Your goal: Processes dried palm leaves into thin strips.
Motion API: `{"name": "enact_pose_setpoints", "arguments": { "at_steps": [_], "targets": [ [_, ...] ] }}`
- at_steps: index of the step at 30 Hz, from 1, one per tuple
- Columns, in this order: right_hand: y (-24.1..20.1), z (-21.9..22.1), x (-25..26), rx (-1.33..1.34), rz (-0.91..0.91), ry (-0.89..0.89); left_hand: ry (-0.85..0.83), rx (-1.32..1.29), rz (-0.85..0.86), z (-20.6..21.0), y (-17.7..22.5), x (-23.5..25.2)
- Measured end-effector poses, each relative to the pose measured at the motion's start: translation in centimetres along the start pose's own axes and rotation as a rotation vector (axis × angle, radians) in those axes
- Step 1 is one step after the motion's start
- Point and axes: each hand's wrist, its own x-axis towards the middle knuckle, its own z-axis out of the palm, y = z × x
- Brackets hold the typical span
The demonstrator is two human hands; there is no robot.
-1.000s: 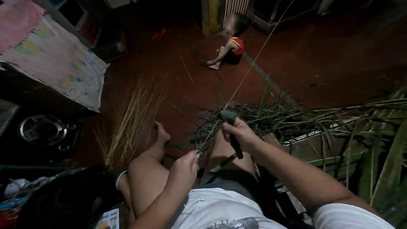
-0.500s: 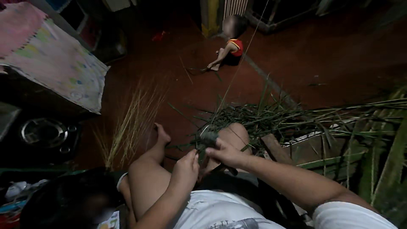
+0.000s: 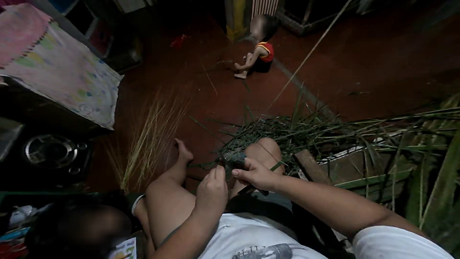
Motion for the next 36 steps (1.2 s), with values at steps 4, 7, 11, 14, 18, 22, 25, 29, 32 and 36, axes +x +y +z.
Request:
{"name": "enact_pose_setpoints", "arguments": {
  "at_steps": [4,7,11,14,18,22,25,29,32,36],
  "targets": [
    [-0.9,-0.9,0.2,0.013,0.005,0.034,-0.034,0.004,-0.021,-0.1,-0.2,0.0],
    [-1.6,-1.7,0.4,0.033,-0.012,0.105,-0.037,0.012,-0.022,-0.2,-0.5,0.1],
    [-2.6,-4.1,0.9,0.092,-0.005,0.331,-0.098,-0.023,-0.052,-0.6,-0.9,0.0],
    [-3.3,-6.2,1.3,0.182,-0.034,0.463,-0.148,-0.07,-0.061,-0.8,-1.1,-0.4],
    [-2.4,-6.1,1.5,0.188,-0.078,0.471,-0.248,-0.107,-0.117,-1.0,-0.9,-0.7],
    [-1.3,-3.4,1.1,0.074,-0.033,0.331,-0.333,-0.147,-0.179,-1.2,-1.0,-0.8],
    [0.1,-1.0,0.5,0.002,0.036,0.112,-0.286,-0.176,-0.183,-0.9,-1.0,-0.9],
    [1.0,0.1,0.3,0.065,0.052,0.022,-0.194,-0.168,-0.137,-0.8,-1.8,-1.4],
    [-0.5,-0.8,0.6,0.057,0.001,0.15,-0.136,-0.139,-0.096,-1.0,-2.9,-2.1],
    [-2.8,-5.3,1.2,0.125,-0.056,0.464,-0.091,-0.044,-0.069,-1.2,-4.9,-4.2]
  ]
}}
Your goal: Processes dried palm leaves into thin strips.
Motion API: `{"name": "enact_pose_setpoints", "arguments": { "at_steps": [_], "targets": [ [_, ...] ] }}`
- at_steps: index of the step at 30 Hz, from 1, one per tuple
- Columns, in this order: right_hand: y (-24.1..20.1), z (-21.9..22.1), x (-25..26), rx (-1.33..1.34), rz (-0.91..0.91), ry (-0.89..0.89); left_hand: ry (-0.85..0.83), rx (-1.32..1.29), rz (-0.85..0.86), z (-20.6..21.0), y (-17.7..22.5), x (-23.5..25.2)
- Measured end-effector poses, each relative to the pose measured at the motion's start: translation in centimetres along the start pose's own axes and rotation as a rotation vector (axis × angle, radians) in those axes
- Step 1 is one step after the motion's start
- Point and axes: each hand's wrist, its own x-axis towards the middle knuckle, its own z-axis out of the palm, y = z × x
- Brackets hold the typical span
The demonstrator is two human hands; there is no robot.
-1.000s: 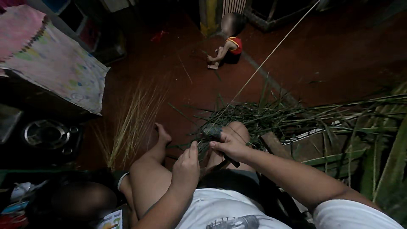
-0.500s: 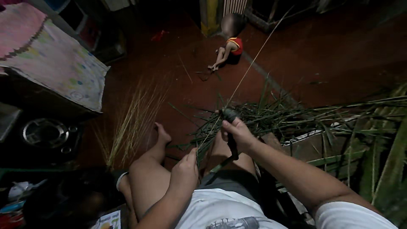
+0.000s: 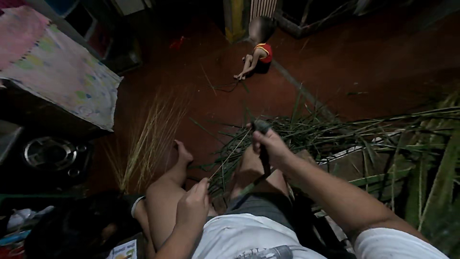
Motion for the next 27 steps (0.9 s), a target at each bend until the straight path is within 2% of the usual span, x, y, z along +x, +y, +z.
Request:
{"name": "enact_pose_setpoints", "arguments": {
  "at_steps": [3,8,11,14,18,21,23,27],
  "targets": [
    [-1.1,-3.0,1.8,0.087,-0.066,0.138,0.034,0.056,0.026,0.2,-1.4,-1.7],
    [-0.7,-1.9,1.5,0.162,-0.058,0.154,0.039,0.04,-0.037,0.2,-2.5,-2.6],
    [0.2,-0.9,0.7,0.125,-0.044,0.049,0.047,0.058,-0.04,0.3,-2.7,-2.7],
    [1.3,1.2,-1.1,-0.007,0.047,-0.098,0.039,0.03,-0.034,0.6,-2.1,-2.6],
    [3.2,4.1,-3.9,-0.184,0.181,-0.396,0.061,0.032,-0.02,0.8,-0.9,-2.0],
    [5.1,4.6,-4.1,-0.148,0.188,-0.554,0.117,0.099,0.029,0.9,-0.8,-1.9],
    [5.0,4.4,-4.1,-0.093,0.186,-0.491,0.174,0.168,0.076,1.2,-1.7,-2.4],
    [1.6,2.9,-1.9,0.003,0.082,-0.175,0.208,0.249,0.099,0.6,-3.5,-3.3]
  ]
}}
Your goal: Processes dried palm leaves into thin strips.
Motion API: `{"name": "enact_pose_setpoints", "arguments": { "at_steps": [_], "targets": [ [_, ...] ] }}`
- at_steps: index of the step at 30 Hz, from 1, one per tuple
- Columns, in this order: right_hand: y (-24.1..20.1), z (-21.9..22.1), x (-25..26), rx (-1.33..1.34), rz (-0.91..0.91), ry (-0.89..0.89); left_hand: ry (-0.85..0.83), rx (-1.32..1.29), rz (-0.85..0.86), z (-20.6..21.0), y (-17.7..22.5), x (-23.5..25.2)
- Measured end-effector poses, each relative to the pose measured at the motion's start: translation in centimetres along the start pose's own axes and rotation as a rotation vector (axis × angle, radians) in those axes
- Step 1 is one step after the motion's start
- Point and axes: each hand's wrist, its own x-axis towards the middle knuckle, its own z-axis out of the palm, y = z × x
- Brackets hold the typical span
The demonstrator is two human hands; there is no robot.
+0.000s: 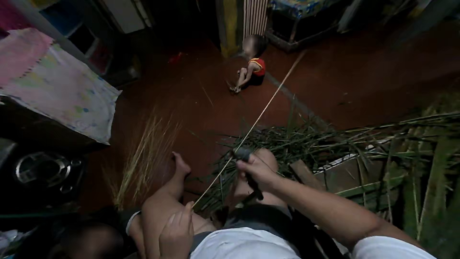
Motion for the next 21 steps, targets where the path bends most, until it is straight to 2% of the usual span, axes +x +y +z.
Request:
{"name": "enact_pose_setpoints", "arguments": {
  "at_steps": [4,8,12,15,21],
  "targets": [
    [-1.9,-4.3,2.0,0.124,-0.127,0.212,0.034,0.007,0.009,-0.3,-0.7,-0.8],
    [-1.8,-4.7,2.2,0.194,-0.132,0.264,-0.047,-0.053,-0.031,-0.9,-0.3,-1.5],
    [-0.4,-3.6,2.1,0.153,-0.07,0.167,-0.141,-0.126,-0.106,-1.3,-0.7,-2.1],
    [0.1,-1.8,1.3,0.036,0.089,0.098,-0.189,-0.183,-0.143,-0.9,-1.1,-2.7],
    [4.1,0.1,0.4,-0.109,0.267,-0.183,-0.235,-0.278,-0.167,0.4,-2.1,-3.8]
  ]
}}
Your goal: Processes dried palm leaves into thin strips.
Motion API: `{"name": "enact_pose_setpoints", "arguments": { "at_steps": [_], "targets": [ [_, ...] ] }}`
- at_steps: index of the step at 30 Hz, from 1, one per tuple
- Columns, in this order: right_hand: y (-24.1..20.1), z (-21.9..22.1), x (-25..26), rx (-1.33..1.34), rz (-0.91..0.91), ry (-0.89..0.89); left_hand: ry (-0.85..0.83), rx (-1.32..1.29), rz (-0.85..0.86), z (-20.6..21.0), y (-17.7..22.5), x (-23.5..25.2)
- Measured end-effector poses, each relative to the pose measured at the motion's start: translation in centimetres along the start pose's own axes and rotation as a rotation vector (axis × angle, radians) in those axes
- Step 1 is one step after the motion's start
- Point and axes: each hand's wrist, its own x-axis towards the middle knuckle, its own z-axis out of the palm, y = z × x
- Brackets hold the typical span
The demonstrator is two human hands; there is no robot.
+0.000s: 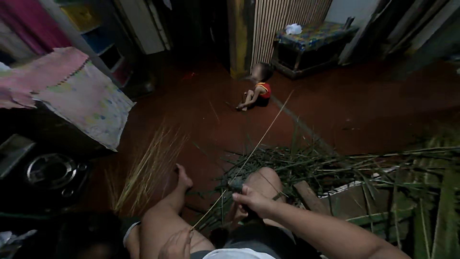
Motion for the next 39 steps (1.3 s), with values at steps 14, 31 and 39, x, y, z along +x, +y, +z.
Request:
{"name": "enact_pose_setpoints", "arguments": {
  "at_steps": [14,31,39],
  "targets": [
    [-4.5,-4.8,0.0,0.259,-0.393,0.357,-0.143,-0.135,0.0,-0.6,-1.4,0.0],
    [-3.5,-2.9,1.0,0.227,-0.002,0.483,-0.518,-0.14,-0.274,0.0,-1.7,0.8],
    [-3.5,-3.1,1.5,0.204,0.152,0.567,-0.375,-0.068,-0.235,4.3,-4.0,-0.5]
  ]
}}
